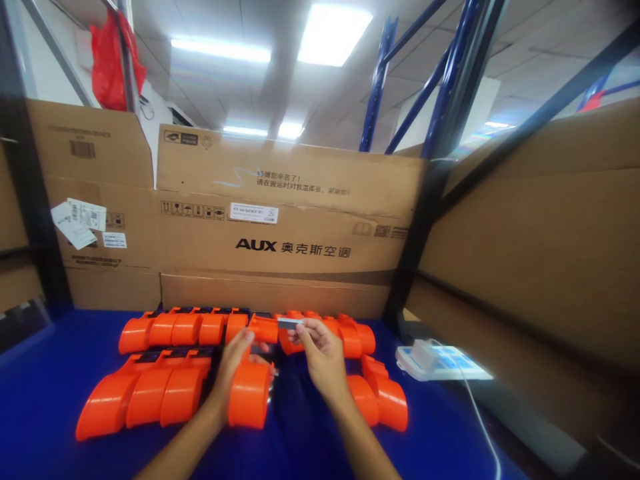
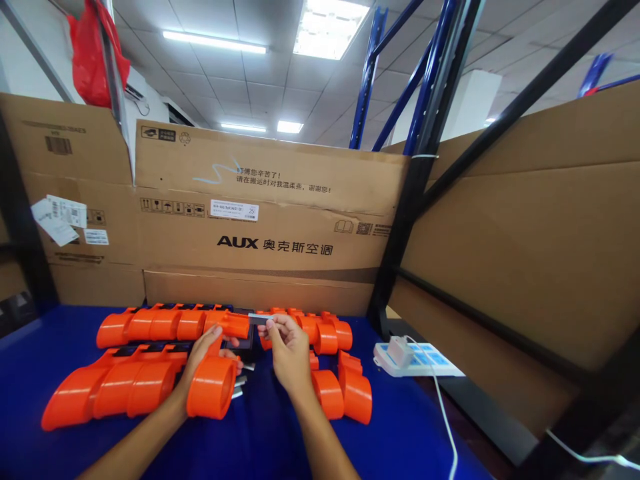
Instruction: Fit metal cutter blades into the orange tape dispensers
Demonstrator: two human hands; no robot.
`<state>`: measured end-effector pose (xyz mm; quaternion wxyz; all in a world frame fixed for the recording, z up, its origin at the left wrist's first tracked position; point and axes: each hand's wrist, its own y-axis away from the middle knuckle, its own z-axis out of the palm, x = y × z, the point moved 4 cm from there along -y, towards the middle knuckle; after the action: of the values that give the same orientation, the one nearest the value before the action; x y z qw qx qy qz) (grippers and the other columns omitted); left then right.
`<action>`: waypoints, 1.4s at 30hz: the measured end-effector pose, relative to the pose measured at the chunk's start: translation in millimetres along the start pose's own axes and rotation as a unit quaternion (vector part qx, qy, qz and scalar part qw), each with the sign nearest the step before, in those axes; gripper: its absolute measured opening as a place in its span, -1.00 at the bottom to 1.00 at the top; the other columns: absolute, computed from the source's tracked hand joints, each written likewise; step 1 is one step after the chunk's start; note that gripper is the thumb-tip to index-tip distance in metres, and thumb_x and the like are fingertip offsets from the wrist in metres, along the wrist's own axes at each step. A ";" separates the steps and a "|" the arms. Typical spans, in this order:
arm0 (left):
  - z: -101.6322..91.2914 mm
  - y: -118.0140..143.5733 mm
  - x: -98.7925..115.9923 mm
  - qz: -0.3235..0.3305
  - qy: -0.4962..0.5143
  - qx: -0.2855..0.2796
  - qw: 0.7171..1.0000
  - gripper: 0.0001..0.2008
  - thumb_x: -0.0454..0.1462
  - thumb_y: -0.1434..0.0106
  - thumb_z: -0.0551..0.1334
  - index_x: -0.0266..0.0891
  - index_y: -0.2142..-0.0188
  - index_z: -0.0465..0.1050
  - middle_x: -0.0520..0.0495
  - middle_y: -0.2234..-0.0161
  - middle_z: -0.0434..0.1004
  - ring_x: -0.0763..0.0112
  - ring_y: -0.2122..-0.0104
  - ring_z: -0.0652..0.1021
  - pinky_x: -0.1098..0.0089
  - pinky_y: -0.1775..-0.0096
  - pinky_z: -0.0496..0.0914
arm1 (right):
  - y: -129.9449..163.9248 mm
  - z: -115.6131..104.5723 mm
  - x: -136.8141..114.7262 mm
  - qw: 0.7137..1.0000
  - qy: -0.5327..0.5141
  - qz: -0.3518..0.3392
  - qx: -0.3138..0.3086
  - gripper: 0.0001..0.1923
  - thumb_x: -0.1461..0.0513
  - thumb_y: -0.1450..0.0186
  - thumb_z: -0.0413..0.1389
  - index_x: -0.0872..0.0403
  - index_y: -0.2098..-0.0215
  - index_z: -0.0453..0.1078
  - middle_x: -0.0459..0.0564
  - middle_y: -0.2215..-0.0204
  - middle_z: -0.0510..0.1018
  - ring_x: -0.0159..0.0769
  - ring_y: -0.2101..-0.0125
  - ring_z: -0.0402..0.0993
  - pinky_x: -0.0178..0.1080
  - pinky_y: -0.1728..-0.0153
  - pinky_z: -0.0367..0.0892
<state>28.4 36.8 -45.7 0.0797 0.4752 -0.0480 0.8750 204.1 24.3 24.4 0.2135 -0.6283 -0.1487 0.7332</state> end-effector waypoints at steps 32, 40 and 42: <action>12.8 3.3 9.2 0.047 -0.051 0.005 0.998 -0.52 0.13 -0.05 0.33 -0.24 0.36 0.39 -0.07 0.60 0.56 0.18 0.60 0.60 0.31 0.52 0.45 | 1.7 1.8 7.6 0.999 0.030 -0.009 -0.007 -0.69 0.01 -0.23 0.26 0.08 0.25 0.45 0.04 0.35 0.65 -0.19 0.30 0.59 -0.23 0.30 0.44; 21.6 10.6 14.4 0.079 -0.070 0.005 0.994 -0.51 0.15 -0.09 0.30 -0.25 0.39 0.41 -0.08 0.56 0.56 0.23 0.60 0.58 0.35 0.54 0.41 | 3.7 1.6 8.7 0.998 0.056 -0.015 0.021 -0.62 -0.01 -0.23 0.24 0.10 0.16 0.45 0.11 0.28 0.66 -0.12 0.26 0.61 -0.21 0.34 0.46; 20.3 10.5 14.0 0.091 -0.077 0.015 0.993 -0.52 0.15 -0.10 0.30 -0.25 0.42 0.42 -0.06 0.56 0.54 0.30 0.60 0.55 0.38 0.53 0.39 | 5.7 2.3 7.0 0.996 0.080 -0.031 0.028 -0.60 0.00 -0.25 0.22 0.10 0.09 0.47 0.13 0.19 0.65 -0.06 0.16 0.59 -0.14 0.24 0.48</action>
<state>35.7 24.5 -23.1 -0.0107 0.5362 -0.0840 0.8398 200.3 23.0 16.1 0.2649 -0.6736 -0.1305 0.6775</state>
